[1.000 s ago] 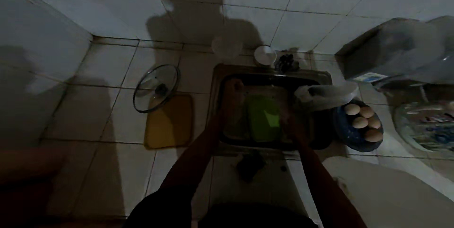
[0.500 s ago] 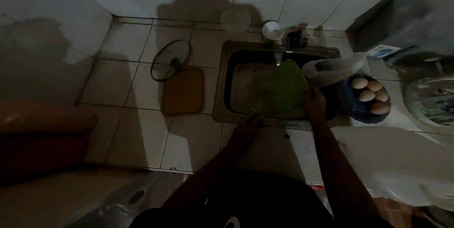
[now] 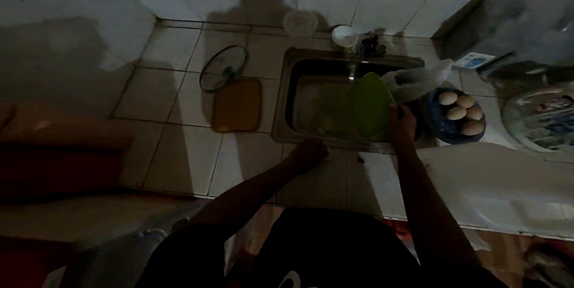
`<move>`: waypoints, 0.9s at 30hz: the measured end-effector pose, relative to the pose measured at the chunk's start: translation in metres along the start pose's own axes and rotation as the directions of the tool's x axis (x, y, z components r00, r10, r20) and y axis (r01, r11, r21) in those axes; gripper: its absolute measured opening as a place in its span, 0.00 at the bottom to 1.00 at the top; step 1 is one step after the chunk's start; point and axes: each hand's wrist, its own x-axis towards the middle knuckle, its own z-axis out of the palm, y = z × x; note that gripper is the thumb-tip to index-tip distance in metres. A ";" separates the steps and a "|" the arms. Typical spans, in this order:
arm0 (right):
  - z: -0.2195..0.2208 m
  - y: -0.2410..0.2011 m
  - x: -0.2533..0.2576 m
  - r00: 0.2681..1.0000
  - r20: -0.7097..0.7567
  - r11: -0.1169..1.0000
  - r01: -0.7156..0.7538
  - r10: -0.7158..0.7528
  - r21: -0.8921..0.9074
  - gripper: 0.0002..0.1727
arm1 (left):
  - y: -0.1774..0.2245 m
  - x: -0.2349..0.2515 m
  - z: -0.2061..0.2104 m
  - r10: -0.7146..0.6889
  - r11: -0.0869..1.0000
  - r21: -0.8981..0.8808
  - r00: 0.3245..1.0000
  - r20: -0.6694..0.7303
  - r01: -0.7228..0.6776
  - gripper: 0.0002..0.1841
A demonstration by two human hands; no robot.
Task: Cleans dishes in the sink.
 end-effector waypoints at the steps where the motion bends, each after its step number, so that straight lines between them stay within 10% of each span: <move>1: 0.001 -0.001 0.000 1.000 -0.004 0.999 -0.025 0.025 0.033 0.27 | 0.001 0.001 -0.002 0.014 1.000 -0.005 1.000 0.017 -0.014 0.20; 14: 0.017 0.009 0.007 0.982 0.053 0.817 -0.179 0.180 0.549 0.25 | 0.020 -0.008 -0.026 -0.135 0.980 -0.139 0.989 0.056 0.142 0.23; 25: 0.014 -0.001 0.004 0.975 0.190 0.765 -0.212 0.118 0.608 0.26 | 0.007 0.028 -0.088 -0.262 0.902 -0.229 0.884 0.386 0.367 0.20; 27: 0.017 -0.007 0.001 0.975 0.199 0.787 -0.199 0.098 0.585 0.26 | 0.007 0.049 -0.104 -0.342 0.834 -0.384 0.918 0.201 0.395 0.21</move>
